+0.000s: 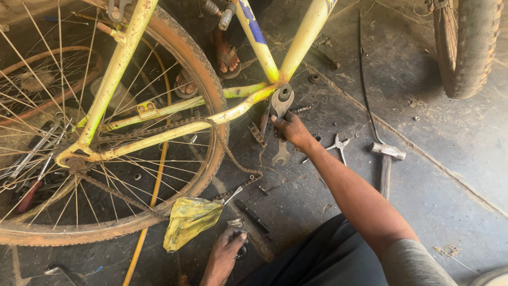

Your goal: The person sits on the floor beside an upside-down bicycle and services the bottom bracket area. They press a bearing cup into the frame by hand, pack parts with grease from a small container, handle pedals and small hardware, and use a spanner to tighten a fitting on the frame.

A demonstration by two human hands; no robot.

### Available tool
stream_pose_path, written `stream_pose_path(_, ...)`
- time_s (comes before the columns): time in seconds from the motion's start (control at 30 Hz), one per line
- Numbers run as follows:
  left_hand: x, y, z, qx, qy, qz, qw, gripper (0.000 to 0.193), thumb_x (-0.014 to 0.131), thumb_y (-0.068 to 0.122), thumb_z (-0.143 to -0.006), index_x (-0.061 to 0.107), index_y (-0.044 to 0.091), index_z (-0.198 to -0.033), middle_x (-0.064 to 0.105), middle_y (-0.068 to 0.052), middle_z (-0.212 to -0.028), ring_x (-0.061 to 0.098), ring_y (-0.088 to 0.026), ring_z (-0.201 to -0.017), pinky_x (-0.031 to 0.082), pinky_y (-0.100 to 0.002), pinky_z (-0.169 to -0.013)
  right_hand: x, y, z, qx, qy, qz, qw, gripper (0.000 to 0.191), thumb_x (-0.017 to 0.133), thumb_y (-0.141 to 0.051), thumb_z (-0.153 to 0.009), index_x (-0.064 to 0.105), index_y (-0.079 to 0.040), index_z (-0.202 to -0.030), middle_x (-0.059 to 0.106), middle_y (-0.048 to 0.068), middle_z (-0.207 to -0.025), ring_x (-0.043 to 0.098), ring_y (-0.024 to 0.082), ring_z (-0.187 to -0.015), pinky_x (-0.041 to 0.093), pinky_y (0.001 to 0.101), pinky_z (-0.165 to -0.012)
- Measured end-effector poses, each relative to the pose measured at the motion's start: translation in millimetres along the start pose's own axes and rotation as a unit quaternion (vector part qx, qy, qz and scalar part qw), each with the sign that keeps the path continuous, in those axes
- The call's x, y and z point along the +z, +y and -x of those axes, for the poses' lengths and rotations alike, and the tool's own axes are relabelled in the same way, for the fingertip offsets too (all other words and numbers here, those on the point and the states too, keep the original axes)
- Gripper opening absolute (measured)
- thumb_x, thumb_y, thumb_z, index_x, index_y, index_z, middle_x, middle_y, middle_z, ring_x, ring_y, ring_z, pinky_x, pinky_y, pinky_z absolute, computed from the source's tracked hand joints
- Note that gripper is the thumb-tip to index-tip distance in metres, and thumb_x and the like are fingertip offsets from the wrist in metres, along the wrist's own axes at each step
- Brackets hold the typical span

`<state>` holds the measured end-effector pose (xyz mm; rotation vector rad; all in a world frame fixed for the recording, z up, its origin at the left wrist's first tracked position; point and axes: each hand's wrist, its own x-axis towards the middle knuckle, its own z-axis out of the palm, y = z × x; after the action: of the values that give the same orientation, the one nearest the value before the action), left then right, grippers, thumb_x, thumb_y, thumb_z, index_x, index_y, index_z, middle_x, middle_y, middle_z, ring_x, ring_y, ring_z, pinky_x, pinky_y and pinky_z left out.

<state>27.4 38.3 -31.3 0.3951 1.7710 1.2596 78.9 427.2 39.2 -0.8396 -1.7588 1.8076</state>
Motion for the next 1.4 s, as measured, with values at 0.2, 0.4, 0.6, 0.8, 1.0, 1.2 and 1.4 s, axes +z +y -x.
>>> stream_pose_path(0.2,-3.3,-5.2,-0.3,-0.001,-0.004,0.014,1.0,0.02,0.068,0.019,-0.091,0.073,0.002,-0.101,0.066,0.0,-0.083,0.058,-0.009,-0.077,0.048,-0.026,-0.071,-16.9,-6.3,-2.2,-0.029,0.021,0.208,0.977,0.039,0.07,-0.035,-0.1,0.065,0.002,-0.112,0.071,0.011,-0.083,0.065,0.019,-0.074,0.051,0.035,-0.069)
stream_pose_path(0.4,0.0,-11.5,-5.2,0.009,-0.006,-0.004,1.0,0.02,0.068,0.019,-0.091,0.072,0.001,-0.097,0.065,-0.001,-0.08,0.056,-0.009,-0.075,0.046,-0.028,-0.068,-61.8,-17.0,-7.7,-0.095,-0.043,0.352,0.93,0.048,0.068,-0.027,-0.093,0.055,0.002,-0.129,0.072,0.02,-0.089,0.071,0.031,-0.081,0.055,0.0447,-0.077)
stream_pose_path(0.6,-0.9,-12.0,-6.7,0.022,-0.001,-0.017,1.0,0.021,0.069,0.022,-0.091,0.072,0.002,-0.096,0.066,0.0,-0.081,0.057,-0.009,-0.078,0.047,-0.028,-0.072,-63.9,-30.3,-9.3,-0.118,-0.036,0.508,0.852,0.045,0.068,-0.027,-0.095,0.056,0.001,-0.129,0.071,0.026,-0.111,0.068,0.042,-0.105,0.055,0.0498,-0.088)
stream_pose_path(0.8,0.6,-13.6,-3.9,0.022,-0.008,-0.046,0.999,0.021,0.069,0.024,-0.091,0.071,0.004,-0.096,0.066,0.001,-0.083,0.057,-0.008,-0.08,0.048,-0.026,-0.075,-82.2,-60.3,-5.7,-0.029,-0.066,0.654,0.753,0.034,0.06,-0.032,-0.099,0.061,-0.007,-0.122,0.072,0.022,-0.111,0.07,0.041,-0.105,0.057,0.0542,-0.087)
stream_pose_path(1.0,-0.6,-11.2,-6.1,0.026,-0.024,-0.019,0.999,0.019,0.068,0.021,-0.092,0.071,0.002,-0.095,0.064,-0.001,-0.081,0.056,-0.01,-0.077,0.047,-0.029,-0.07,-90.5,-24.1,-4.3,-0.074,-0.002,0.601,0.796,0.042,0.063,-0.026,-0.094,0.05,-0.001,-0.125,0.072,0.027,-0.099,0.069,0.047,-0.096,0.055,0.0564,-0.082)
stream_pose_path(1.2,0.0,-1.6,2.3,0.015,-0.001,-0.037,0.999,0.021,0.068,0.022,-0.091,0.072,0.002,-0.096,0.067,-0.003,-0.083,0.059,-0.011,-0.079,0.048,-0.029,-0.073,-63.1,27.5,22.3,-0.028,0.009,0.38,0.925,0.043,0.059,-0.019,-0.092,0.056,-0.001,-0.131,0.072,0.025,-0.092,0.069,0.041,-0.084,0.055,0.0498,-0.074)
stream_pose_path(1.4,0.6,7.7,8.3,0.033,0.0,-0.071,0.997,0.025,0.068,0.026,-0.09,0.072,0.002,-0.099,0.071,-0.005,-0.087,0.062,-0.013,-0.082,0.05,-0.03,-0.076,-50.7,15.4,71.3,0.085,-0.108,-0.264,0.955,0.046,0.055,-0.031,-0.093,0.062,-0.003,-0.129,0.073,0.013,-0.097,0.068,0.024,-0.086,0.056,0.0372,-0.076)
